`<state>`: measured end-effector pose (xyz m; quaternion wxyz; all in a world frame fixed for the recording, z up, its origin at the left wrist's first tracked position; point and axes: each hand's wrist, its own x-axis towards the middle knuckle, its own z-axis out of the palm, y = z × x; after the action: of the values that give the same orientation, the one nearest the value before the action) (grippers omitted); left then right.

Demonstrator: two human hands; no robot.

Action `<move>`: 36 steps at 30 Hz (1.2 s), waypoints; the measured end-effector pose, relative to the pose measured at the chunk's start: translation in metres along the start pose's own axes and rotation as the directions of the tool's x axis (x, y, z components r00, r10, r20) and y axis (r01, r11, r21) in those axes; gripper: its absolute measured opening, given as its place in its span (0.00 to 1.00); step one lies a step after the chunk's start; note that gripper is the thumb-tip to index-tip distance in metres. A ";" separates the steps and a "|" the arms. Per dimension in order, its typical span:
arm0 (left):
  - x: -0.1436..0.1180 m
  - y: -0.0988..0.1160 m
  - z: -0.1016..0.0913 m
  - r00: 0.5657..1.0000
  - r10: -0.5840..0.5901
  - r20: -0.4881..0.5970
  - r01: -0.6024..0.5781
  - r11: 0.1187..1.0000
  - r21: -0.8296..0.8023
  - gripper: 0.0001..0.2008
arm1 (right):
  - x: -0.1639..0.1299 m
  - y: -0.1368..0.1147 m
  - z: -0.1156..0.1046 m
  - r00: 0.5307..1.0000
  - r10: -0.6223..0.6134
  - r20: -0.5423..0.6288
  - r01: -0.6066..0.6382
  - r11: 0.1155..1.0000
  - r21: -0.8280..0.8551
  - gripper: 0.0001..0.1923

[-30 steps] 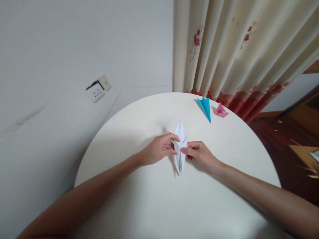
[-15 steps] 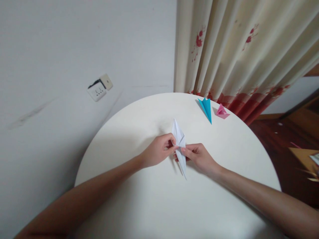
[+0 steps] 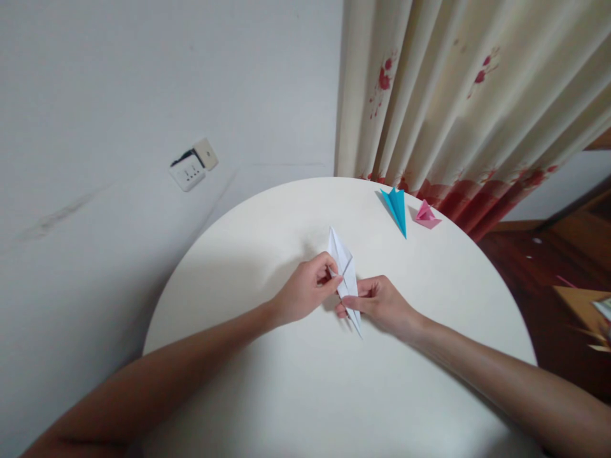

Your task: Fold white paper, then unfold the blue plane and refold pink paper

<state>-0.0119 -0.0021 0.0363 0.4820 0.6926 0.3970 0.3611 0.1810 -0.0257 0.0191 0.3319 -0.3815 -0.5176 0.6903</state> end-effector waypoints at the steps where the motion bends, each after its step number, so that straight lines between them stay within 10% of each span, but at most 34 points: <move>1: 0.000 0.000 0.002 1.000 0.001 -0.019 -0.002 0.999 -0.047 0.07 | 0.000 0.000 0.000 1.000 0.005 -0.010 -0.005 1.000 0.007 0.15; 8: -0.003 0.001 0.020 0.990 -0.109 -0.093 0.056 0.891 -0.450 0.38 | 0.001 -0.004 0.001 0.999 0.023 -0.046 -0.019 0.997 0.078 0.16; 12: -0.005 0.001 0.027 0.970 -0.236 0.060 0.236 0.850 -0.470 0.21 | 0.002 -0.002 0.004 0.998 0.020 -0.064 -0.013 0.995 0.100 0.16; 16: -0.005 0.001 0.030 0.972 -0.236 -0.010 0.204 0.860 -0.469 0.14 | 0.002 0.001 0.005 0.997 0.025 -0.074 -0.016 0.993 0.120 0.16; 36: 0.001 -0.003 0.024 0.969 -0.199 -0.144 0.111 0.879 -0.464 0.17 | -0.002 0.000 0.005 0.995 0.059 -0.079 -0.049 0.992 0.117 0.17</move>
<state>0.0094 -0.0101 0.0269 0.6178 0.4899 0.4000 0.4673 0.1781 -0.0296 0.0208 0.3556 -0.4037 -0.4524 0.7113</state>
